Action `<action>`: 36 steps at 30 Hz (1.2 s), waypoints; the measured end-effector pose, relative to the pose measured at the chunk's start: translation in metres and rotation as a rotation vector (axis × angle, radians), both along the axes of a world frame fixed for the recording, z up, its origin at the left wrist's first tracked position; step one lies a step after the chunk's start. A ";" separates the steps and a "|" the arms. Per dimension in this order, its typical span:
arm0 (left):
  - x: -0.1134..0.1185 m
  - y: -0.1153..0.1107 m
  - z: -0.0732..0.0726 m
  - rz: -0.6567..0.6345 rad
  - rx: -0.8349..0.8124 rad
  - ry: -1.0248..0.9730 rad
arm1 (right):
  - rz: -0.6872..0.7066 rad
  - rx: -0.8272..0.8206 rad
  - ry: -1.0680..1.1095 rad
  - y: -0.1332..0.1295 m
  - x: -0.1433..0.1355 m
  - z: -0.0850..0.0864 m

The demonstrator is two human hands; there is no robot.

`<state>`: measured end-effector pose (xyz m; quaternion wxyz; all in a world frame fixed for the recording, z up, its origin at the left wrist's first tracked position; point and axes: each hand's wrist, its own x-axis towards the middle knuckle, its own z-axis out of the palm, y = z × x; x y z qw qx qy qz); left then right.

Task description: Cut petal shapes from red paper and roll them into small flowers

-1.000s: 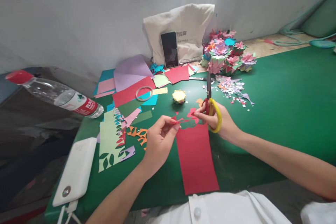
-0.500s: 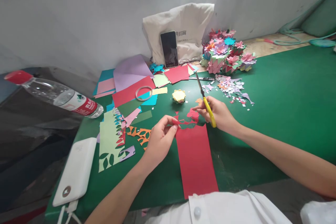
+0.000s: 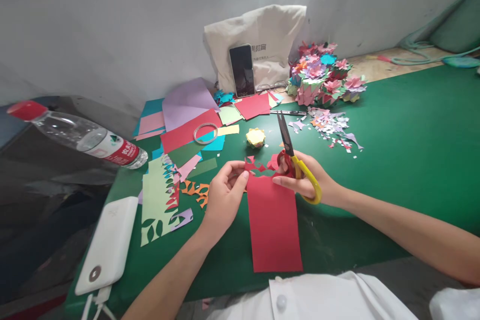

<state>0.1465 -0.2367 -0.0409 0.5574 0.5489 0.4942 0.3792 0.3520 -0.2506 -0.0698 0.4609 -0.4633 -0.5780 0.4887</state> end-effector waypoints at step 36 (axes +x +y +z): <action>-0.011 -0.001 0.017 -0.528 -0.092 0.232 | -0.013 -0.025 0.204 -0.008 -0.006 -0.003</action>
